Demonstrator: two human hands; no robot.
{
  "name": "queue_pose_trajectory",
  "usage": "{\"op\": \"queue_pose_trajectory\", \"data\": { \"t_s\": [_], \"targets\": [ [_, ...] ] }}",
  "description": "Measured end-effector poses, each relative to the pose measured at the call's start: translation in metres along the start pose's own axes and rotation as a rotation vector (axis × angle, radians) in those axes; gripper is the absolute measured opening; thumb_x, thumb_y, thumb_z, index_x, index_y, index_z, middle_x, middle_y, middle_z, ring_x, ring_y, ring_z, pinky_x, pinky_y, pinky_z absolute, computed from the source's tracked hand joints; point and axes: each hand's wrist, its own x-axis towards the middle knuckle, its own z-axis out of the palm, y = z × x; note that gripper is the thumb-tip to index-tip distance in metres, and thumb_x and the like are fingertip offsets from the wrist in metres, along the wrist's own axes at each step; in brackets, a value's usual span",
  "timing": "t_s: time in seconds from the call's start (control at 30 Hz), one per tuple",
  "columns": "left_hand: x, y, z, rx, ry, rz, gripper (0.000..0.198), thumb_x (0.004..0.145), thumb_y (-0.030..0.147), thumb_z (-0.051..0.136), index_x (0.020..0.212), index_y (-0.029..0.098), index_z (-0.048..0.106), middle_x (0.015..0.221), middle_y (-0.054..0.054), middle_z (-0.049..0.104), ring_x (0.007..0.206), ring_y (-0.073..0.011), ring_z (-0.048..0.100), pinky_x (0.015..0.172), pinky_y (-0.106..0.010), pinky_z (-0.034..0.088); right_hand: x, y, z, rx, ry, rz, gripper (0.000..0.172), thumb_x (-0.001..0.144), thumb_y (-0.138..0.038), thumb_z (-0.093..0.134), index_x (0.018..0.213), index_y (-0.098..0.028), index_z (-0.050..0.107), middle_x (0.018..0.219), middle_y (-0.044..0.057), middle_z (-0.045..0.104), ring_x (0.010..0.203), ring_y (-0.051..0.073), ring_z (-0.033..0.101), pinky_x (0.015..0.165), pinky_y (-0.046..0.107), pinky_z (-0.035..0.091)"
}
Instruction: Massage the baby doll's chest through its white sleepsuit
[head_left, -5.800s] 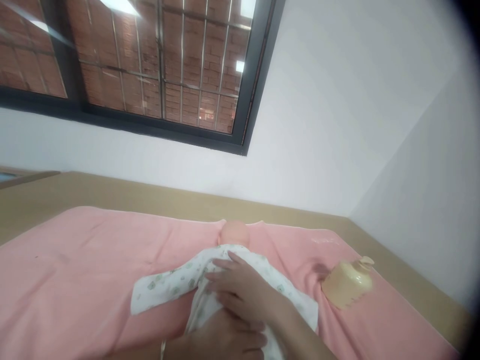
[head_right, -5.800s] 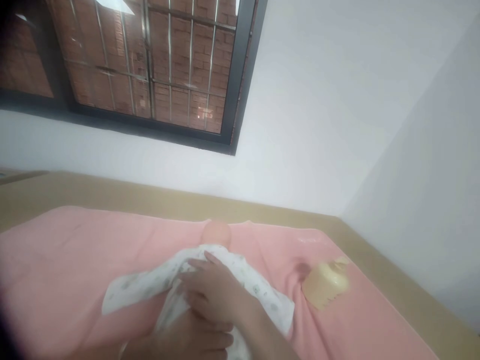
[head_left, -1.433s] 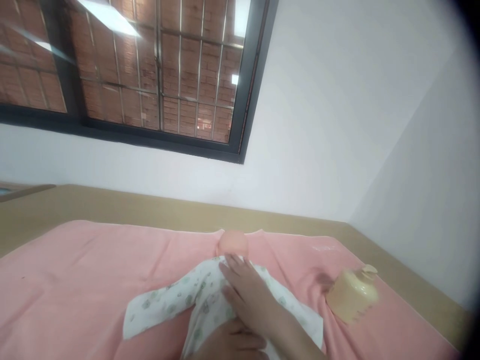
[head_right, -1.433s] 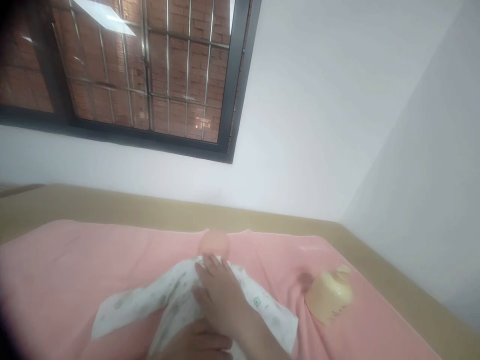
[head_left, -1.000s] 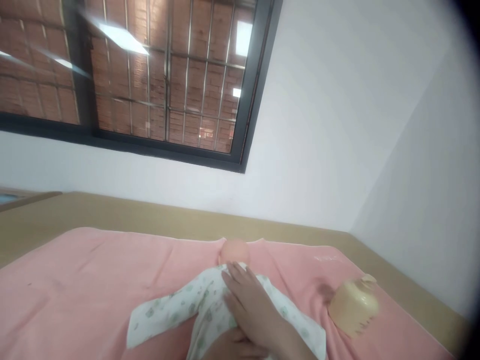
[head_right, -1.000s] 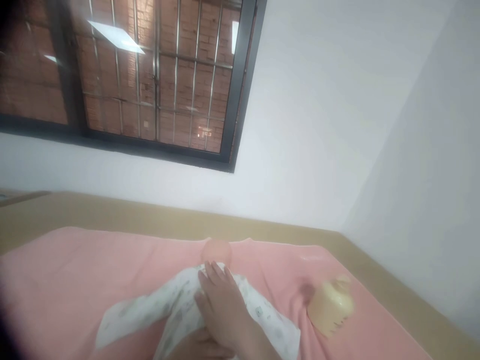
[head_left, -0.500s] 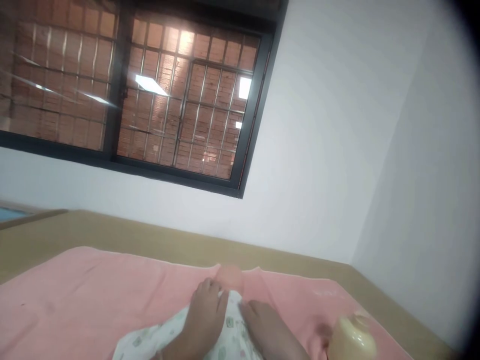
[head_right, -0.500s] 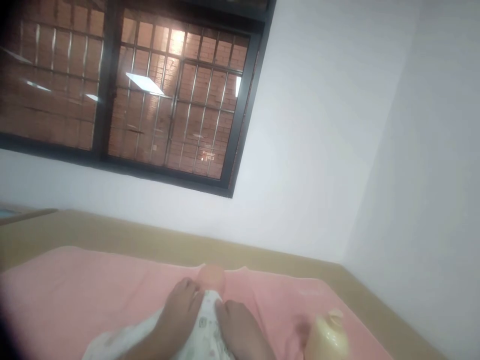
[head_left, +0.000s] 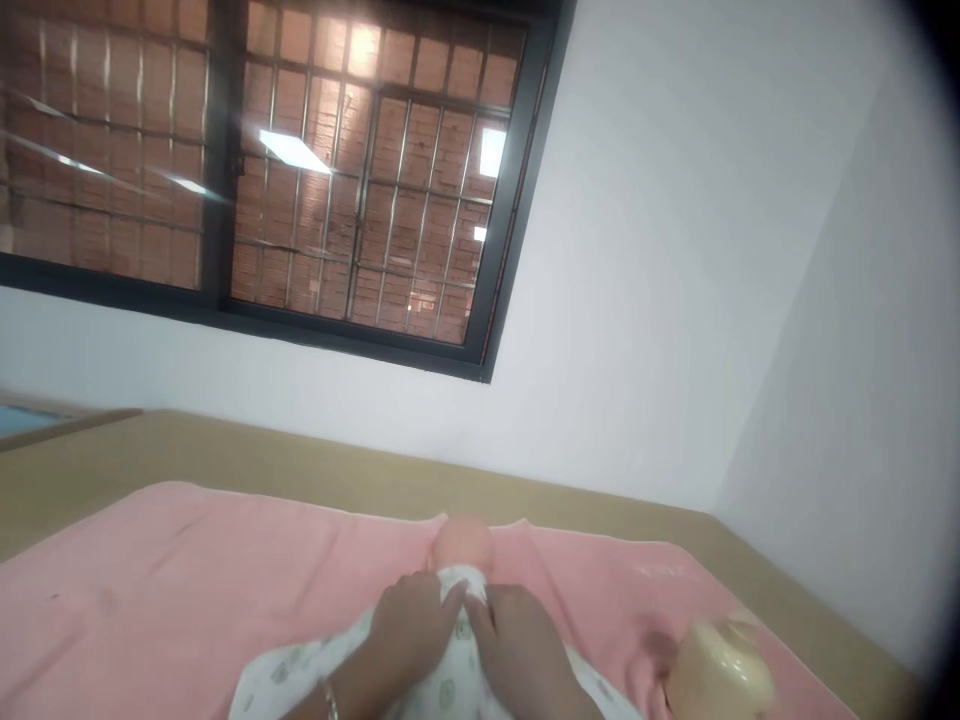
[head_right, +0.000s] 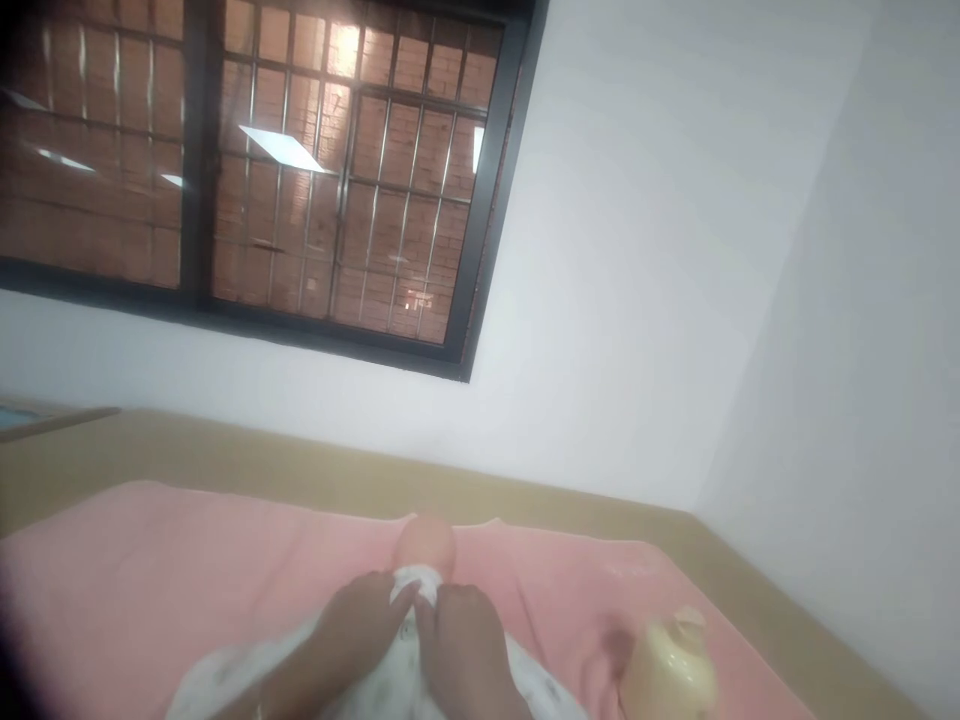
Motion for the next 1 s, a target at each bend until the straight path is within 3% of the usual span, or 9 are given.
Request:
{"op": "queue_pose_trajectory", "data": {
  "t_s": [0.1,0.23,0.33,0.4,0.53,0.7,0.77,0.87,1.0],
  "targets": [
    [0.001,-0.001,0.001,0.044,-0.015,0.05,0.05,0.093,0.042,0.024,0.079,0.017,0.065,0.08,-0.009,0.067,0.075,-0.0231,0.06,0.068,-0.034,0.042,0.002,-0.004,0.004,-0.005,0.052,0.055,0.065,0.094,-0.052,0.013,0.083,-0.017,0.066,0.083,0.015,0.066,0.079,0.026,0.061,0.068,0.035,0.042],
    [-0.004,0.012,0.005,0.222,0.073,0.215,0.044,0.092,0.024,0.024,0.081,0.014,0.065,0.082,-0.013,0.065,0.081,-0.0246,0.059,0.074,-0.037,0.04,0.014,0.014,0.004,0.1,-0.156,0.082,0.074,0.092,-0.058,0.007,0.094,-0.014,0.067,0.092,0.016,0.067,0.085,0.026,0.062,0.071,0.034,0.042],
    [-0.004,0.017,0.002,0.236,0.084,0.152,0.049,0.094,0.032,0.023,0.08,0.012,0.065,0.081,-0.014,0.065,0.08,-0.0264,0.06,0.073,-0.039,0.041,0.015,0.019,0.001,0.149,-0.211,0.068,0.079,0.092,-0.058,0.002,0.092,-0.014,0.068,0.091,0.016,0.067,0.084,0.025,0.063,0.071,0.033,0.042],
    [-0.001,0.013,-0.002,0.191,0.005,0.102,0.049,0.093,0.038,0.024,0.081,0.013,0.065,0.082,-0.013,0.066,0.077,-0.0248,0.061,0.069,-0.036,0.042,0.01,0.011,-0.001,0.086,-0.14,0.079,0.079,0.091,-0.06,0.003,0.091,-0.014,0.067,0.089,0.016,0.067,0.082,0.025,0.062,0.07,0.033,0.041],
    [0.005,0.003,-0.005,0.127,-0.154,0.165,0.041,0.092,0.035,0.028,0.081,0.017,0.063,0.084,-0.009,0.067,0.073,-0.0199,0.061,0.063,-0.03,0.04,0.001,-0.005,-0.001,0.023,-0.051,0.087,0.078,0.09,-0.061,0.002,0.094,-0.015,0.065,0.088,0.016,0.065,0.079,0.025,0.06,0.069,0.034,0.04],
    [0.001,0.011,0.005,0.23,0.026,0.262,0.039,0.092,0.023,0.028,0.079,0.016,0.063,0.079,-0.009,0.065,0.078,-0.0225,0.059,0.071,-0.035,0.042,0.016,0.015,0.002,0.143,-0.218,0.161,0.082,0.089,-0.063,0.002,0.095,-0.013,0.067,0.093,0.016,0.066,0.085,0.026,0.061,0.071,0.034,0.04],
    [0.0,0.014,0.006,0.203,0.092,0.234,0.039,0.093,0.025,0.028,0.078,0.016,0.063,0.08,-0.009,0.065,0.079,-0.0226,0.059,0.073,-0.036,0.042,0.019,0.02,0.002,0.212,-0.267,0.155,0.082,0.089,-0.063,0.003,0.093,-0.014,0.068,0.093,0.015,0.067,0.086,0.025,0.061,0.071,0.033,0.041],
    [0.001,0.01,0.004,0.146,0.052,0.134,0.043,0.093,0.035,0.028,0.076,0.016,0.063,0.079,-0.009,0.066,0.072,-0.0217,0.06,0.066,-0.034,0.042,0.012,0.01,-0.001,0.139,-0.191,0.143,0.079,0.09,-0.062,0.005,0.091,-0.015,0.067,0.09,0.016,0.067,0.083,0.025,0.061,0.069,0.033,0.04],
    [0.003,0.003,0.002,0.141,-0.089,0.185,0.037,0.091,0.033,0.033,0.075,0.019,0.063,0.079,-0.008,0.067,0.068,-0.0206,0.06,0.059,-0.031,0.039,0.004,-0.005,-0.004,0.02,-0.079,0.115,0.073,0.091,-0.06,0.008,0.093,-0.015,0.066,0.089,0.016,0.066,0.082,0.026,0.061,0.07,0.033,0.039]
  ]
}}
